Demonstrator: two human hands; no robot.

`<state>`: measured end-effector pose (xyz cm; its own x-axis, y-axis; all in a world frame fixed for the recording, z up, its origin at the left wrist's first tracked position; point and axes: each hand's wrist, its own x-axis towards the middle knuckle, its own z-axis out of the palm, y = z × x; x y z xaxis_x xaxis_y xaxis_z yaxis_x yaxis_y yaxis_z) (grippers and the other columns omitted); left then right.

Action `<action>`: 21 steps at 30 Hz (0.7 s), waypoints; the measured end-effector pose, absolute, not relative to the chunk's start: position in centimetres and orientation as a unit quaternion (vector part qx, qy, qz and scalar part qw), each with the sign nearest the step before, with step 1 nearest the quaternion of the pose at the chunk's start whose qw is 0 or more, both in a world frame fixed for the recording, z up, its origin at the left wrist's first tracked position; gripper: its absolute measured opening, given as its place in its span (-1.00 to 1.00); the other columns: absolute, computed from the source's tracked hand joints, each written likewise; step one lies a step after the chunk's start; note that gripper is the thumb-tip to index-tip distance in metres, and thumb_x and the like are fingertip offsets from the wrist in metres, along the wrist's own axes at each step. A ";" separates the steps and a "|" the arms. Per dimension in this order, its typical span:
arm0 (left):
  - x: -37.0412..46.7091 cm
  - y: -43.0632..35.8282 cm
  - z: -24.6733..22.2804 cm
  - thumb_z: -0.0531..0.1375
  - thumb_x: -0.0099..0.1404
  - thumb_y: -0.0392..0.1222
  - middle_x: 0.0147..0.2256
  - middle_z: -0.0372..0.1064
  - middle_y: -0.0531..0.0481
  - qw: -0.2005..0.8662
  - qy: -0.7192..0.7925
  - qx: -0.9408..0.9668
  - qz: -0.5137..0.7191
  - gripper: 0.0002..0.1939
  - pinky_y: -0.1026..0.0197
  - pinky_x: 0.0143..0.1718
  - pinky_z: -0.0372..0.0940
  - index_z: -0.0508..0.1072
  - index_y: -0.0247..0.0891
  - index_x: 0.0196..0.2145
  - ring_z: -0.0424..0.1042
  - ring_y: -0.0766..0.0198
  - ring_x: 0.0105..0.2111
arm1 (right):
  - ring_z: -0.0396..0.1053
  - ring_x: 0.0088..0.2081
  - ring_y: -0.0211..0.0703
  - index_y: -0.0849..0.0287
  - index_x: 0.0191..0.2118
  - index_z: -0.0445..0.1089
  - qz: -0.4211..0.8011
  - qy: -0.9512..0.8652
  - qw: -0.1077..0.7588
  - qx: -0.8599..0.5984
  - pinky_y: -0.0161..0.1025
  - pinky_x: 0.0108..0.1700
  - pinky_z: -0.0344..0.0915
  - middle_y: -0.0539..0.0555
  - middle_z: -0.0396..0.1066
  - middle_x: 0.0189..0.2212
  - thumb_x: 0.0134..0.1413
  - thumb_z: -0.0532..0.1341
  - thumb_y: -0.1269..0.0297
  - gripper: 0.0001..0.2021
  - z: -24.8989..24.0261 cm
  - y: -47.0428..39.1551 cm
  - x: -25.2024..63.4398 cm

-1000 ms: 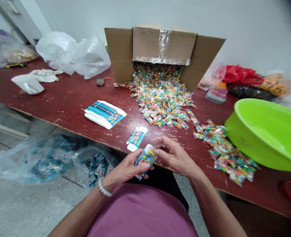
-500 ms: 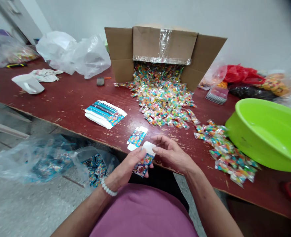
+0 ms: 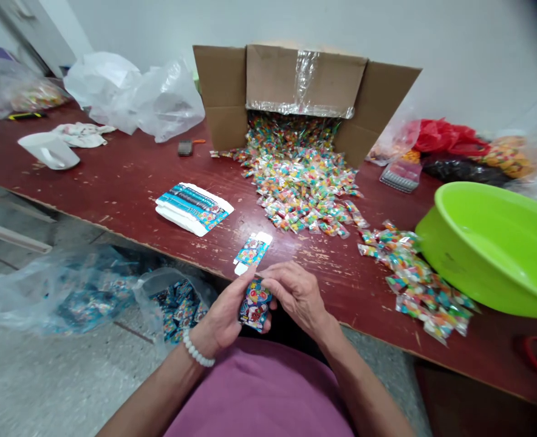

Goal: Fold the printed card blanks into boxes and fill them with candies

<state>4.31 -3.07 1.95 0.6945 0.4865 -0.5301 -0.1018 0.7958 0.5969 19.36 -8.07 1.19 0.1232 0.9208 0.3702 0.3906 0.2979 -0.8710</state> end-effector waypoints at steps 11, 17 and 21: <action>4.3 -3.8 1.5 0.07 0.34 0.29 -0.45 0.47 -0.06 0.805 0.418 0.351 0.233 -0.43 0.28 -0.58 0.36 0.51 -0.32 -0.18 0.39 0.30 -0.58 | 0.38 -0.61 -0.26 0.21 -0.37 0.54 0.527 -0.367 0.541 -0.542 -0.34 -0.55 0.29 0.02 0.52 -0.55 -0.12 0.47 0.09 -0.71 1.1 -7.6 18.9; 4.2 -3.6 1.2 0.11 0.23 0.40 -0.49 0.47 -0.05 0.785 0.422 0.389 0.233 -0.35 0.31 -0.60 0.32 0.53 -0.33 -0.22 0.38 0.30 -0.58 | 0.39 -0.63 -0.26 0.21 -0.41 0.54 0.554 -0.332 0.564 -0.514 -0.33 -0.56 0.30 0.03 0.54 -0.55 -0.13 0.48 0.13 -0.74 0.7 -7.4 18.7; 4.2 -3.5 0.4 0.14 0.18 0.41 -0.55 0.43 -0.01 0.773 0.433 0.399 0.235 -0.34 0.31 -0.64 0.28 0.53 -0.34 -0.27 0.34 0.32 -0.63 | 0.38 -0.62 -0.23 0.21 -0.43 0.52 0.550 -0.345 0.557 -0.518 -0.30 -0.56 0.30 0.03 0.51 -0.56 -0.09 0.46 0.13 -0.76 0.5 -7.5 18.4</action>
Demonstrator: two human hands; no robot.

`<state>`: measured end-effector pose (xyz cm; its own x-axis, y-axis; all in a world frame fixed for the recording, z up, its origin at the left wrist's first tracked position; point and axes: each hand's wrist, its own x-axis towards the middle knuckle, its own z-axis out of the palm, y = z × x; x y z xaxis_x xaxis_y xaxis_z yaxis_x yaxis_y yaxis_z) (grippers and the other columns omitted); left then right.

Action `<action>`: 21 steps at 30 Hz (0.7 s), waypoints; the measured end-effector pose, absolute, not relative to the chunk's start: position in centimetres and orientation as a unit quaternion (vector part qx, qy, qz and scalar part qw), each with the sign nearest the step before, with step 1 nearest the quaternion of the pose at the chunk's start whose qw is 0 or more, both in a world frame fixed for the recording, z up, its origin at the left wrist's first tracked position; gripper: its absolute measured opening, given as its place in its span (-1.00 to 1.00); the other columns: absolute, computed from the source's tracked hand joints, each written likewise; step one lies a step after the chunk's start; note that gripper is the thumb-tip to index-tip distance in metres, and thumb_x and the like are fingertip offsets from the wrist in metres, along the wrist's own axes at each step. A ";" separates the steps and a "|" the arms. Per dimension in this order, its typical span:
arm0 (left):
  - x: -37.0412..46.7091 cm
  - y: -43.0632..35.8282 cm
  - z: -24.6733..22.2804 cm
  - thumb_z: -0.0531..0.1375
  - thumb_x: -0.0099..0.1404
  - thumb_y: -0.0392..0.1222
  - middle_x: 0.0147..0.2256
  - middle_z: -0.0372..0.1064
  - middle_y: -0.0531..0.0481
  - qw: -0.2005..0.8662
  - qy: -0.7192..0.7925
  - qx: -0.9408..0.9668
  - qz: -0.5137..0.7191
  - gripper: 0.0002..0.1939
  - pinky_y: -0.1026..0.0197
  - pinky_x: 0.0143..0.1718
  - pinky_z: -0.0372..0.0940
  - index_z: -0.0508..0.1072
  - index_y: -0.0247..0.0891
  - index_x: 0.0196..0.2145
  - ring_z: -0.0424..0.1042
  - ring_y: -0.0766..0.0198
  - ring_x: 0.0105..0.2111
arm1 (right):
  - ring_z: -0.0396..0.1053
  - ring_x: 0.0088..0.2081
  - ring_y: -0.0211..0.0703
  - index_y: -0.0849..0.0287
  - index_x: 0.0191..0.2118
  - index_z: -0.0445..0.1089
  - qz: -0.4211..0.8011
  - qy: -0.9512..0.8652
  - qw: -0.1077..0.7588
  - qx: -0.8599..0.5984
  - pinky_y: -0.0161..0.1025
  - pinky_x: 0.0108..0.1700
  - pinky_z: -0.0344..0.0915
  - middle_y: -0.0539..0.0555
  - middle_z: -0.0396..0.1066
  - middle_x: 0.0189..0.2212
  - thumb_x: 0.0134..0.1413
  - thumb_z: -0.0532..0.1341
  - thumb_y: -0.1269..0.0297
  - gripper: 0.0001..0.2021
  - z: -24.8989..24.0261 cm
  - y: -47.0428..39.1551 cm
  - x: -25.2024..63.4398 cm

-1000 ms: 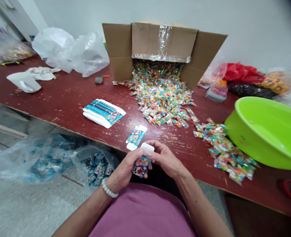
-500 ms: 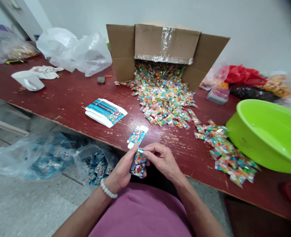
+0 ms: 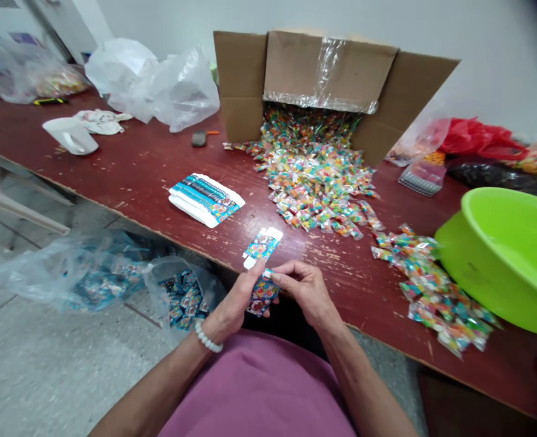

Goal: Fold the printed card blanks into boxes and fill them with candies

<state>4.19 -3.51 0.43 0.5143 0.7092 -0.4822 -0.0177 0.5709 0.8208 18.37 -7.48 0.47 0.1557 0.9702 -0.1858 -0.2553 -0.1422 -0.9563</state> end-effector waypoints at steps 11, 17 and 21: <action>4.4 -3.2 0.7 0.20 0.23 0.04 -0.55 0.39 0.05 0.870 0.406 0.196 0.198 -0.70 0.25 -0.75 0.29 0.46 -0.29 -0.36 0.32 0.32 -0.70 | 0.41 -0.08 0.00 0.04 -0.17 0.52 0.268 -0.604 0.484 -0.574 -0.04 -0.04 0.37 0.12 0.47 -0.14 0.17 0.30 0.21 -0.87 -0.4 -9.4 18.3; 1.2 -3.6 -0.2 0.18 0.26 0.10 -0.50 0.41 0.02 0.806 0.461 0.272 0.252 -0.64 0.26 -0.61 0.32 0.49 -0.30 -0.28 0.36 0.32 -0.61 | 0.40 -0.04 -0.01 0.03 -0.04 0.47 0.337 -0.595 0.454 -0.572 -0.06 -0.03 0.39 0.15 0.37 0.03 0.16 0.30 0.12 -0.73 -2.2 -9.3 17.7; -6.0 -1.8 -1.1 0.13 0.29 0.17 -0.14 0.51 -0.13 0.550 0.576 0.452 0.401 -0.54 0.10 -0.05 0.38 0.49 -0.27 -0.10 0.50 0.13 -0.13 | 0.42 -0.23 -0.10 0.05 0.14 0.32 0.386 -0.523 0.460 -0.605 -0.13 -0.18 0.42 0.11 0.44 -0.17 0.20 0.25 0.08 -0.58 -2.5 -9.4 18.3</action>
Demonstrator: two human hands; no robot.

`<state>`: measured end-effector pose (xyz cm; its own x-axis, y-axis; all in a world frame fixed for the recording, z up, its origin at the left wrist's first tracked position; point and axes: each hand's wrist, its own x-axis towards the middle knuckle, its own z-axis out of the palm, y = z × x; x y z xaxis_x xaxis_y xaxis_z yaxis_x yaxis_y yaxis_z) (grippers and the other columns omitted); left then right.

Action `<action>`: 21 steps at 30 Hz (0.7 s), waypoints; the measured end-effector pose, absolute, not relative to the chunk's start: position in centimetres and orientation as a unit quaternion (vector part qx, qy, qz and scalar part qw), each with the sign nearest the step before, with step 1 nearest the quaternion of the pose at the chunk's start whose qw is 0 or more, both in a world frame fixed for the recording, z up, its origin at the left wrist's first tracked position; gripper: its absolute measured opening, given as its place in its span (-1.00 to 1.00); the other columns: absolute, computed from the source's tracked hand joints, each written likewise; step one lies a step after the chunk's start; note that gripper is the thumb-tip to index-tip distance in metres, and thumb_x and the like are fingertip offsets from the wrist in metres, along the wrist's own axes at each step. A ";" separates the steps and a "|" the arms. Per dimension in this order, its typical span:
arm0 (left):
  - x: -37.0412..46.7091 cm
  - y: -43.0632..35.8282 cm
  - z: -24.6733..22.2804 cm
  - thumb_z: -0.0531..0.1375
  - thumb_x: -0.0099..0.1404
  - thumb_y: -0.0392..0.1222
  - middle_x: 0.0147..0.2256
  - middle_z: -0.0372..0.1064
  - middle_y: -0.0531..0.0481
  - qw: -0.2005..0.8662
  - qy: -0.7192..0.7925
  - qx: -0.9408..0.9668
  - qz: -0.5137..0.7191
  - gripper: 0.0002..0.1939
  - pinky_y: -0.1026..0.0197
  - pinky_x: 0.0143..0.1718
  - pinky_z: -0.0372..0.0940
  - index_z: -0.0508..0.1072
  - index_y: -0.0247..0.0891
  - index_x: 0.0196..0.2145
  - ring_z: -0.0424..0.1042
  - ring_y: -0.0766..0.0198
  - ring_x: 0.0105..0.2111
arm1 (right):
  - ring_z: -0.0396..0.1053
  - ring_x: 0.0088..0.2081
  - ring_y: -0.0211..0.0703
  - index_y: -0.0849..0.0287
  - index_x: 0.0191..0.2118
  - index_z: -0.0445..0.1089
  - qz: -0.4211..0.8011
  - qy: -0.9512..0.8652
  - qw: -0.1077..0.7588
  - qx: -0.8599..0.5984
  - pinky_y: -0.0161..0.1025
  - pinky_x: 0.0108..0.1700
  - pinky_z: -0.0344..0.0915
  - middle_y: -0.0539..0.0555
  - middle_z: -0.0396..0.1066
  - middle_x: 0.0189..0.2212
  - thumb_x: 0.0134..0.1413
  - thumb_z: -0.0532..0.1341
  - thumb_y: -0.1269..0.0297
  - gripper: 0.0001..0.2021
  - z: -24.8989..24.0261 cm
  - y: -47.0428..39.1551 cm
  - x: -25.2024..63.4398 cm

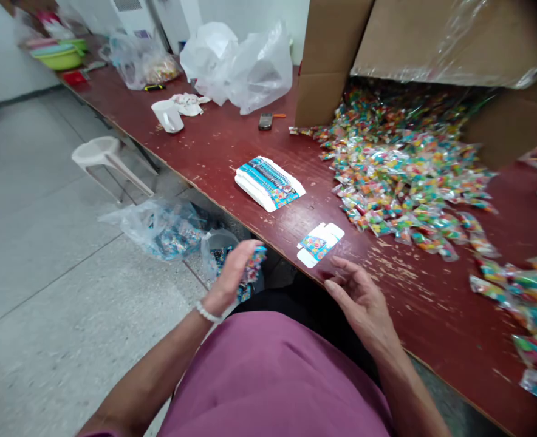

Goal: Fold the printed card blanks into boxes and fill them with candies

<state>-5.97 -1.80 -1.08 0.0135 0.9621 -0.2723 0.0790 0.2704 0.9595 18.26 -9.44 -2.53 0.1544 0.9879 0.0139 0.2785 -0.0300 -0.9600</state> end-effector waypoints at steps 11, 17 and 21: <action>-0.8 0.5 -0.1 0.09 0.40 0.13 0.06 0.41 -0.13 0.136 0.517 0.810 0.242 -0.52 0.04 0.07 0.15 0.41 -0.20 0.11 0.30 0.06 0.03 | 0.31 0.04 0.21 0.23 0.05 0.39 0.048 -0.642 0.343 -0.684 0.11 0.05 0.29 0.33 0.34 0.01 0.17 0.20 0.02 -0.55 -3.9 -1.9 21.0; 3.7 1.6 -1.1 0.06 0.35 0.26 0.00 0.33 -0.21 0.080 0.496 0.859 0.095 -0.39 0.02 -0.14 0.09 0.37 -0.22 0.14 0.23 -0.04 -0.04 | 0.34 -0.15 0.13 0.17 -0.13 0.45 0.056 -0.661 0.251 -0.705 -0.02 -0.15 0.29 0.23 0.37 -0.19 0.10 0.23 -0.12 -0.56 -4.8 -0.6 22.3; 3.2 2.1 -1.2 0.14 0.29 0.29 -0.03 0.32 -0.17 0.087 0.488 0.865 0.079 -0.37 0.04 -0.16 0.09 0.38 -0.19 0.12 0.23 -0.03 -0.05 | 0.37 -0.24 0.08 0.13 -0.29 0.45 0.116 -0.636 0.266 -0.715 -0.07 -0.22 0.27 0.15 0.41 -0.31 0.01 0.26 -0.04 -0.68 -4.4 -0.7 21.9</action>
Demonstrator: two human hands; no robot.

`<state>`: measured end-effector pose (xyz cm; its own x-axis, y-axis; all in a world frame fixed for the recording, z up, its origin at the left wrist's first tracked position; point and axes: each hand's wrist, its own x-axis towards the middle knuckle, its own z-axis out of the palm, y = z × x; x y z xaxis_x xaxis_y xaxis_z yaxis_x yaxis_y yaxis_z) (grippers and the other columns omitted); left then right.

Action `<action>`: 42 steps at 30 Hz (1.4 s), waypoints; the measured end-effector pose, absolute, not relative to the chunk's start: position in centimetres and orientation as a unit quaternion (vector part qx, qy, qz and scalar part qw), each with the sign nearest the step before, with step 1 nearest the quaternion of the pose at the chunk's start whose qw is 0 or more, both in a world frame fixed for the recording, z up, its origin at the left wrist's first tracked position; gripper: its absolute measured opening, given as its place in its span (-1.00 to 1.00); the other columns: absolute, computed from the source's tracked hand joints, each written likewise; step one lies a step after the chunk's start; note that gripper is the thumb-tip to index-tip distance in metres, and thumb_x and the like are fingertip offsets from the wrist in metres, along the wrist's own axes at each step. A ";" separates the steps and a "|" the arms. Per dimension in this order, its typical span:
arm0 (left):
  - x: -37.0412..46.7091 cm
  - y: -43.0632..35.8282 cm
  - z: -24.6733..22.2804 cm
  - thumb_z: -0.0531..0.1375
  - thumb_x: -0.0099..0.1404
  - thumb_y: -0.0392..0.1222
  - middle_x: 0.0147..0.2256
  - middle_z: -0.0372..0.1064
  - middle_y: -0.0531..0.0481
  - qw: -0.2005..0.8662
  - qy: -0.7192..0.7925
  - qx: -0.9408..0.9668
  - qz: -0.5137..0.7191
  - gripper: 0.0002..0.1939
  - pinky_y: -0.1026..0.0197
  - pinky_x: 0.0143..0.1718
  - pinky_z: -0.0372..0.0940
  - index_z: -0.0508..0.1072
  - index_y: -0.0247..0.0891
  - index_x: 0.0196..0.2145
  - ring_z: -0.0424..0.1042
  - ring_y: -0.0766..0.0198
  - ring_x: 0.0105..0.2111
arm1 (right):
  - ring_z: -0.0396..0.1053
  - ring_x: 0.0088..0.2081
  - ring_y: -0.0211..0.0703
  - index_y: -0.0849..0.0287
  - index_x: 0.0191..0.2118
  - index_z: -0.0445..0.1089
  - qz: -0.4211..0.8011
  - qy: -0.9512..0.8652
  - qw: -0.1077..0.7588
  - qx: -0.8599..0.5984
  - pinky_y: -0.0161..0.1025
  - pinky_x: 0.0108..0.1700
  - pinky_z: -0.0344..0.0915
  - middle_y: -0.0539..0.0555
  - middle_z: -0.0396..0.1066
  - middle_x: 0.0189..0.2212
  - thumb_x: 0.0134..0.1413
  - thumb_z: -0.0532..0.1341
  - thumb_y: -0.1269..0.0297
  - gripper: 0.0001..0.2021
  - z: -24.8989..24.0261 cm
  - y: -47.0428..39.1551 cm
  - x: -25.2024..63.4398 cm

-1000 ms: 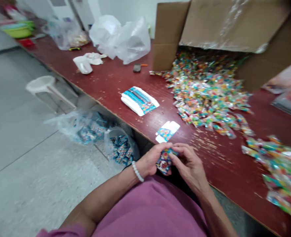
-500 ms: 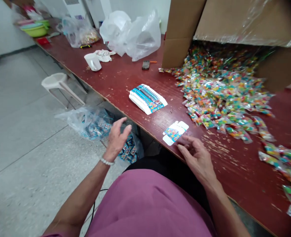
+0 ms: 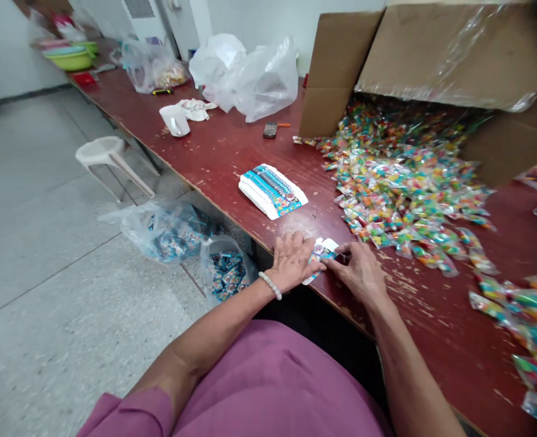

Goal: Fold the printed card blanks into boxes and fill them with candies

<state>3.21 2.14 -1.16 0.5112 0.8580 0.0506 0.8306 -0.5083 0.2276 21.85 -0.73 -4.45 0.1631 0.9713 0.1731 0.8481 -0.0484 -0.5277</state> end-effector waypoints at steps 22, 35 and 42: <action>1.0 1.3 3.6 0.37 0.04 0.17 -0.17 0.53 -0.23 0.898 0.165 0.405 0.042 -0.41 0.11 -0.26 0.36 0.48 -0.29 -0.09 0.57 0.04 -0.33 | 0.36 -0.30 -0.15 0.09 -0.19 0.37 0.228 -0.568 0.548 -0.570 -0.21 -0.21 0.31 0.01 0.39 -0.34 0.23 0.19 0.29 -0.94 1.6 -4.8 20.7; 1.5 -0.3 2.9 0.43 -0.04 0.03 -0.46 0.47 -0.08 0.845 0.224 0.477 0.088 -0.60 0.23 -0.41 0.37 0.54 -0.34 -0.37 0.46 0.24 -0.52 | 0.37 -0.43 -0.17 0.04 -0.29 0.33 0.420 -0.474 0.597 -0.492 -0.23 -0.39 0.34 -0.01 0.37 -0.42 0.10 0.34 0.09 -0.79 3.3 -6.6 19.2; 2.4 -1.5 3.9 0.44 -0.03 -0.14 -0.56 0.41 0.04 0.801 0.304 0.492 0.151 -0.71 0.25 -0.52 0.41 0.47 -0.33 -0.41 0.44 0.29 -0.62 | 0.39 -0.30 -0.18 0.04 -0.20 0.39 0.412 -0.463 0.618 -0.485 -0.24 -0.22 0.38 0.01 0.43 -0.33 0.11 0.35 0.16 -0.81 3.1 -6.7 19.4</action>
<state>2.43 -1.51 3.92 0.7693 0.5419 -0.3386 0.0570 0.4696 0.8810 19.41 -6.74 3.09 0.2332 0.9570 0.1727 -0.0600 0.1914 -0.9797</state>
